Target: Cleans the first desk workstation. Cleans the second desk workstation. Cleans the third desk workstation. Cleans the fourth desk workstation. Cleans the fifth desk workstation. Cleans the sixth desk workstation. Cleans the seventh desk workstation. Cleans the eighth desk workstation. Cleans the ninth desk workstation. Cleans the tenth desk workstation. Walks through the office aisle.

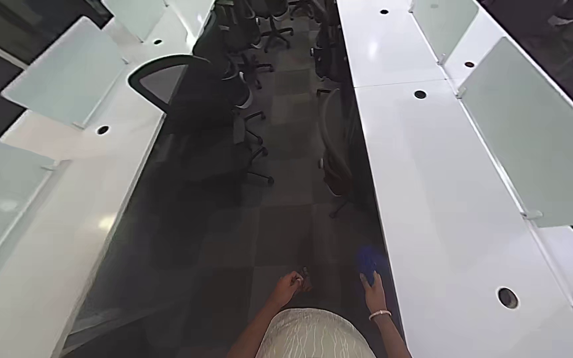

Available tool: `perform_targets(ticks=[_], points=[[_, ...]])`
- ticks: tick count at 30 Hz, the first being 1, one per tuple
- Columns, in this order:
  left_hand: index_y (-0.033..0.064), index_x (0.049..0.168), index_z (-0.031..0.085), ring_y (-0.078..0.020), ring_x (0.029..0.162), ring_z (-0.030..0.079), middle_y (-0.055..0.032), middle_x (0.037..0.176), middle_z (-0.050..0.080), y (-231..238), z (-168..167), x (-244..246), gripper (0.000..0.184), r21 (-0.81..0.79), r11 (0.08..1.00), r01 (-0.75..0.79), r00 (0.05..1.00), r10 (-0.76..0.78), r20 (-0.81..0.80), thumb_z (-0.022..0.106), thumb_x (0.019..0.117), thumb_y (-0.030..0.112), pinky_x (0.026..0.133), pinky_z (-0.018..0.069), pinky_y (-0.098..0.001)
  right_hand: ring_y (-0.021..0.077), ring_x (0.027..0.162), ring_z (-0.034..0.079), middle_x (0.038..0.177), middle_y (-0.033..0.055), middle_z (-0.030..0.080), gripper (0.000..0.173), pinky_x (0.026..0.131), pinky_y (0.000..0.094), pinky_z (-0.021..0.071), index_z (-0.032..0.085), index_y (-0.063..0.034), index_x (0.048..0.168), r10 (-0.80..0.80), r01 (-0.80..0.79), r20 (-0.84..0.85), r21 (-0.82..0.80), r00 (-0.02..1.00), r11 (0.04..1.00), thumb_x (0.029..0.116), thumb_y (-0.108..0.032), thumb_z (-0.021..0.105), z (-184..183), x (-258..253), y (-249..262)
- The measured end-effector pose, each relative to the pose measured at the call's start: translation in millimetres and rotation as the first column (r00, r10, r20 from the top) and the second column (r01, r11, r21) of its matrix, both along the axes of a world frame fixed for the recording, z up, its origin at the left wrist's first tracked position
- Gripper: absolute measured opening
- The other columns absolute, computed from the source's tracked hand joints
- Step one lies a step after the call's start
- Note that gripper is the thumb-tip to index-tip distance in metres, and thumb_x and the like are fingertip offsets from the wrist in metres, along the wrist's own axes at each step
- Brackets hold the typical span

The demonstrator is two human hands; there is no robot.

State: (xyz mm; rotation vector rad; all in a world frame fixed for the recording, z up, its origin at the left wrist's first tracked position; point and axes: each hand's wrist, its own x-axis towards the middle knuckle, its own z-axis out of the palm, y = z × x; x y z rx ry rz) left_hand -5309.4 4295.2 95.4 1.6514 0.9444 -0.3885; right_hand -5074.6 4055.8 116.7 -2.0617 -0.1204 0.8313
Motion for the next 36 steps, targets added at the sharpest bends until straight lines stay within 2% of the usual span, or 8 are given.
perform_targets(ticks=[2, 6, 10, 15, 19, 24, 31, 36], points=[[0.0001, 0.123, 0.065, -0.0258, 0.101, 0.069, -0.0178, 0.113, 0.07, 36, -3, -32, 0.028, 0.022, 0.996, -0.084, 0.996, 0.084, -0.021, 0.054, 0.1052, 0.018, 0.095, 0.0539, -0.0447, 0.0364, 0.133, 0.052, 0.138, 0.0302, 0.055, 0.049, 0.115, 0.0456, 0.0399, 0.051, 0.0098, 0.139, 0.101, -0.099, -0.025, 0.087, 0.995, 0.991, 0.1004, -0.018, 0.065, 18, -1, 66], [-0.0015, 0.124, 0.065, -0.0289, 0.103, 0.069, -0.02, 0.115, 0.07, 98, 10, -81, 0.028, 0.083, 0.97, -0.226, 0.972, 0.231, -0.046, 0.053, 0.1057, 0.016, 0.097, 0.0535, -0.0462, 0.0308, 0.127, 0.056, 0.135, 0.0263, 0.057, 0.044, 0.111, 0.0418, 0.0439, 0.055, 0.0076, 0.135, 0.304, -0.289, -0.032, 0.228, 0.952, 0.93, 0.0996, -0.017, 0.064, 57, -4, 183], [-0.0009, 0.123, 0.066, -0.0268, 0.101, 0.069, -0.019, 0.114, 0.07, 141, 12, -90, 0.027, 0.095, 0.926, -0.365, 0.93, 0.368, -0.019, 0.054, 0.1056, 0.016, 0.095, 0.0539, -0.0444, 0.0221, 0.123, 0.059, 0.133, 0.0213, 0.059, 0.044, 0.107, 0.0355, 0.0481, 0.054, 0.0051, 0.136, 0.337, -0.299, -0.056, 0.34, 0.94, 0.892, 0.0995, -0.018, 0.063, 86, 3, 271], [0.0002, 0.124, 0.065, -0.0244, 0.102, 0.068, -0.0169, 0.116, 0.07, 203, -1, -46, 0.028, 0.002, 0.921, -0.389, 0.921, 0.389, 0.011, 0.054, 0.1052, 0.017, 0.095, 0.0541, -0.0427, 0.0147, 0.121, 0.061, 0.134, 0.0194, 0.061, 0.047, 0.105, 0.0289, 0.0495, 0.048, 0.0057, 0.142, 0.224, -0.165, -0.105, 0.4, 0.969, 0.902, 0.1013, -0.015, 0.059, 109, 41, 358], [-0.0006, 0.124, 0.064, -0.0259, 0.1, 0.069, -0.0179, 0.114, 0.069, 276, -16, 3, 0.029, -0.017, 0.934, -0.357, 0.934, 0.357, -0.006, 0.054, 0.1047, 0.018, 0.094, 0.0544, -0.0444, 0.0129, 0.12, 0.062, 0.137, 0.0188, 0.06, 0.051, 0.104, 0.0271, 0.0501, 0.043, 0.0047, 0.147, 0.092, -0.034, -0.113, 0.434, 0.989, 0.9, 0.1028, -0.016, 0.057, 102, 99, 433], [-0.001, 0.126, 0.064, -0.0312, 0.108, 0.066, -0.0214, 0.118, 0.068, 377, -31, 41, 0.032, 0.008, 0.936, -0.352, 0.924, 0.349, -0.159, 0.056, 0.1056, 0.023, 0.099, 0.051, -0.049, 0.0162, 0.127, 0.059, 0.143, 0.0206, 0.056, 0.054, 0.108, 0.0306, 0.0476, 0.04, 0.0037, 0.15, 0.041, 0.015, -0.116, 0.439, 0.992, 0.899, 0.1043, -0.018, 0.056, 94, 192, 543], [-0.0006, 0.129, 0.063, -0.0363, 0.114, 0.064, -0.0242, 0.122, 0.066, 510, -23, 89, 0.036, 0.026, 0.93, -0.366, 0.844, 0.344, -0.412, 0.053, 0.1074, 0.027, 0.102, 0.0481, -0.0534, 0.0111, 0.117, 0.063, 0.134, 0.018, 0.06, 0.049, 0.101, 0.0259, 0.0518, 0.041, 0.0046, 0.147, 0.019, 0.04, -0.106, 0.528, 0.994, 0.848, 0.1048, -0.017, 0.054, 129, 291, 695], [0.0011, 0.13, 0.064, -0.038, 0.118, 0.064, -0.0242, 0.125, 0.067, 587, -68, 151, 0.04, -0.048, 0.957, -0.285, 0.853, 0.23, -0.467, 0.053, 0.1071, 0.032, 0.104, 0.0475, -0.0565, 0.0113, 0.111, 0.066, 0.128, 0.0147, 0.064, 0.047, 0.097, 0.0272, 0.0555, 0.045, 0.0034, 0.144, 0.053, 0.033, -0.139, 0.55, 0.989, 0.834, 0.1037, -0.017, 0.054, 118, 350, 793]])
